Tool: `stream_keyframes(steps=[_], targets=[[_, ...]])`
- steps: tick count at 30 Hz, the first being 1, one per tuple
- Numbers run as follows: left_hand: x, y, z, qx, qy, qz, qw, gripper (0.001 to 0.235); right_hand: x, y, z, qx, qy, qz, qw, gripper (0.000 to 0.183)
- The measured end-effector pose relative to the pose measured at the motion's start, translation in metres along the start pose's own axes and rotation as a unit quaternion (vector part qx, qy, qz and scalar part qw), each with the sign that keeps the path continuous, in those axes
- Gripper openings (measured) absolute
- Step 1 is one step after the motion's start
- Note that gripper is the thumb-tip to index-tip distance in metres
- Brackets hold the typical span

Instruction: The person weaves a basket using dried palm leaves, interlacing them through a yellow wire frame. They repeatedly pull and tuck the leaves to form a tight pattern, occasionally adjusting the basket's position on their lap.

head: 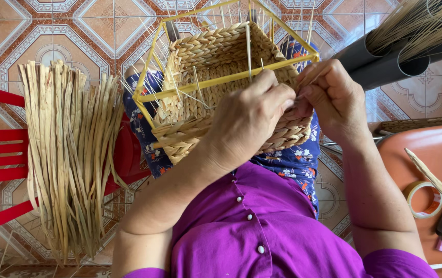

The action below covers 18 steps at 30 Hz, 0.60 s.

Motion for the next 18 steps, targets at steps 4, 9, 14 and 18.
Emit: stream_keyframes(steps=[4,9,14,18], targets=[[0.002,-0.001,-0.018,0.095,0.021,-0.04,0.994,0.028,-0.001,0.002,0.004,0.018,0.009,-0.025,0.999,0.006],[-0.004,-0.015,-0.034,0.118,-0.049,-0.037,0.991,0.028,-0.003,0.008,0.002,0.029,-0.038,-0.012,0.999,0.005],[0.005,-0.016,-0.033,0.133,-0.024,0.044,0.99,0.018,-0.002,0.011,-0.006,0.047,-0.1,-0.086,0.99,0.006],[-0.013,0.013,-0.023,0.052,-0.074,0.079,0.993,0.019,-0.003,0.011,-0.009,0.042,-0.136,-0.09,0.986,0.004]])
Point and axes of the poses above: each hand's wrist, its own z-axis towards the middle knuckle, its own y-axis out of the palm, x = y × z, the point moved 6 cm from there along z, towards the middle knuckle, and after that the axes turned 9 degrees about x, right-handed, at the moved point
